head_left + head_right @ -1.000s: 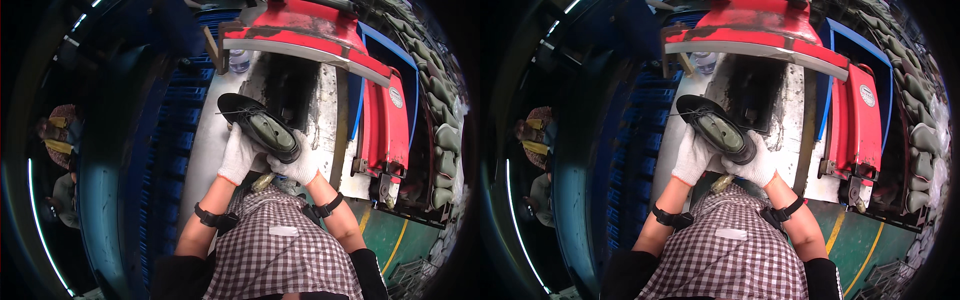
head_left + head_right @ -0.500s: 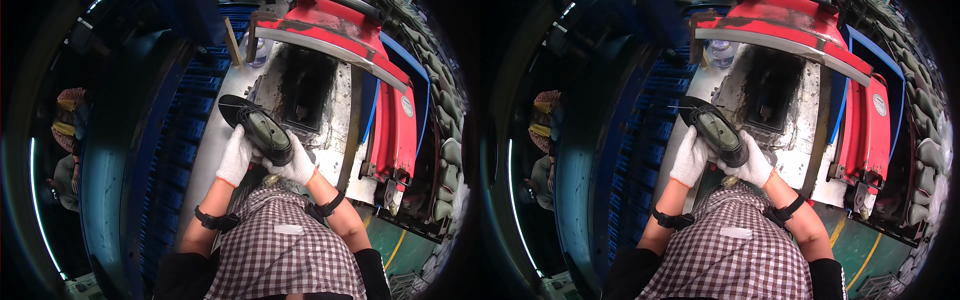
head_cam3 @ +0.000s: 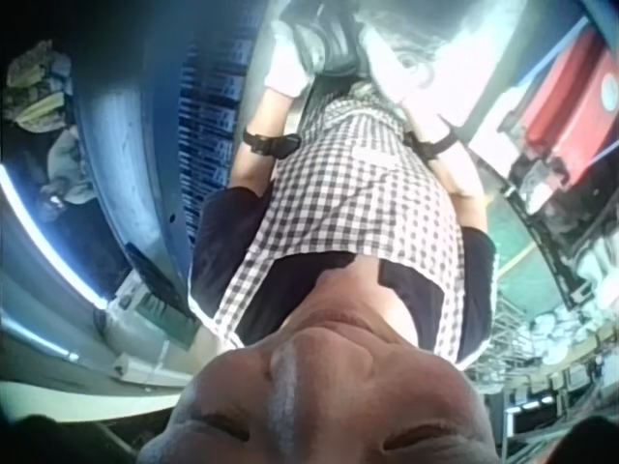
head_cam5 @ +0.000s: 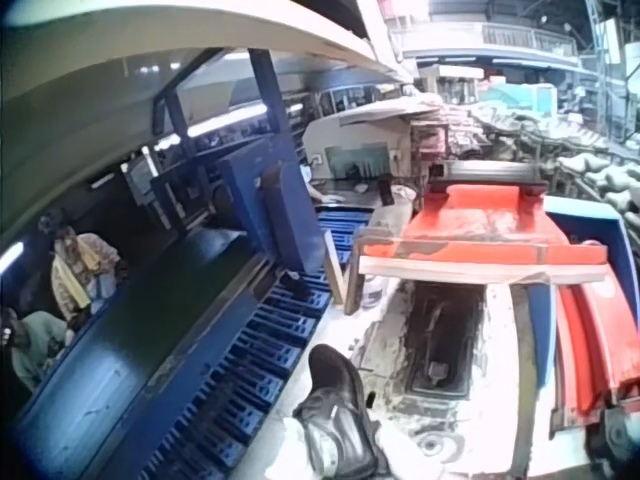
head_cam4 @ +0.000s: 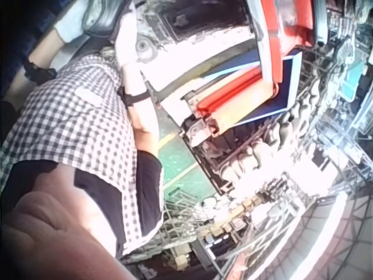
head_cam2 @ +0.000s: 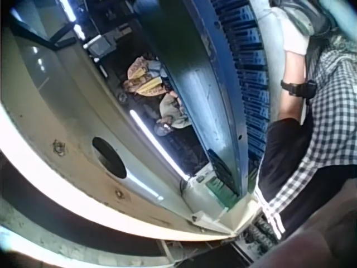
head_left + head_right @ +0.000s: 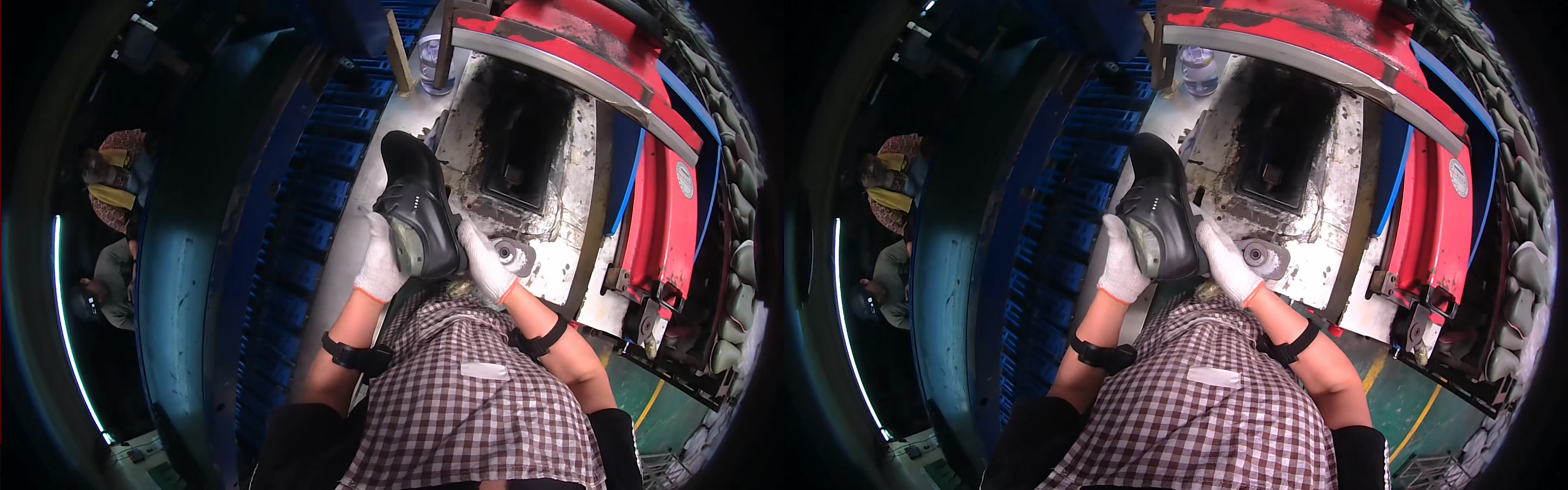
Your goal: Operating a pneumatic shoe press to bond soles to leather shoe uppers.
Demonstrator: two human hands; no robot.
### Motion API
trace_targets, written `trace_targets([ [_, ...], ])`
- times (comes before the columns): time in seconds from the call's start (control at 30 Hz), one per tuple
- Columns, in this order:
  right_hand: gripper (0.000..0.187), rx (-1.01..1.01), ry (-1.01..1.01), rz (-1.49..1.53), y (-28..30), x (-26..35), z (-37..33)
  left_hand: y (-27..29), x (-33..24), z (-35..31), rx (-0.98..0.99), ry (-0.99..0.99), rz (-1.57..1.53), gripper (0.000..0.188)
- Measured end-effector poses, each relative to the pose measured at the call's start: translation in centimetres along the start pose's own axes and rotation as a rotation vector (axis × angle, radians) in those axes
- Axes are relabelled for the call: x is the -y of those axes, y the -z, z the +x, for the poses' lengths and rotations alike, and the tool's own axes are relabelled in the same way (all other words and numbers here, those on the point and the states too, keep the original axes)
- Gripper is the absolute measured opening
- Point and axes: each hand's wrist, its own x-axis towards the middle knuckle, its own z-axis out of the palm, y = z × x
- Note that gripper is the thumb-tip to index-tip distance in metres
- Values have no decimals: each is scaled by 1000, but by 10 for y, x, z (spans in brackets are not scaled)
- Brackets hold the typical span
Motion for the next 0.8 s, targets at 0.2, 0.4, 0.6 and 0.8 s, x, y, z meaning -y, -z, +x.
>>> trace_targets([
  [0.2,61,121,135,-122,-3,0,6,5,-5,-8,-111,5,146,74],
  [0.4,56,136,164,-467,-2,17,10,14,-9,-22,-113,-38,253,68],
  [0.6,48,90,91,-488,-7,18,19,37,-14,-27,-67,25,156,61],
  [0.8,42,54,84,-478,-11,24,20,22,-17,-25,-131,-201,626,80],
])
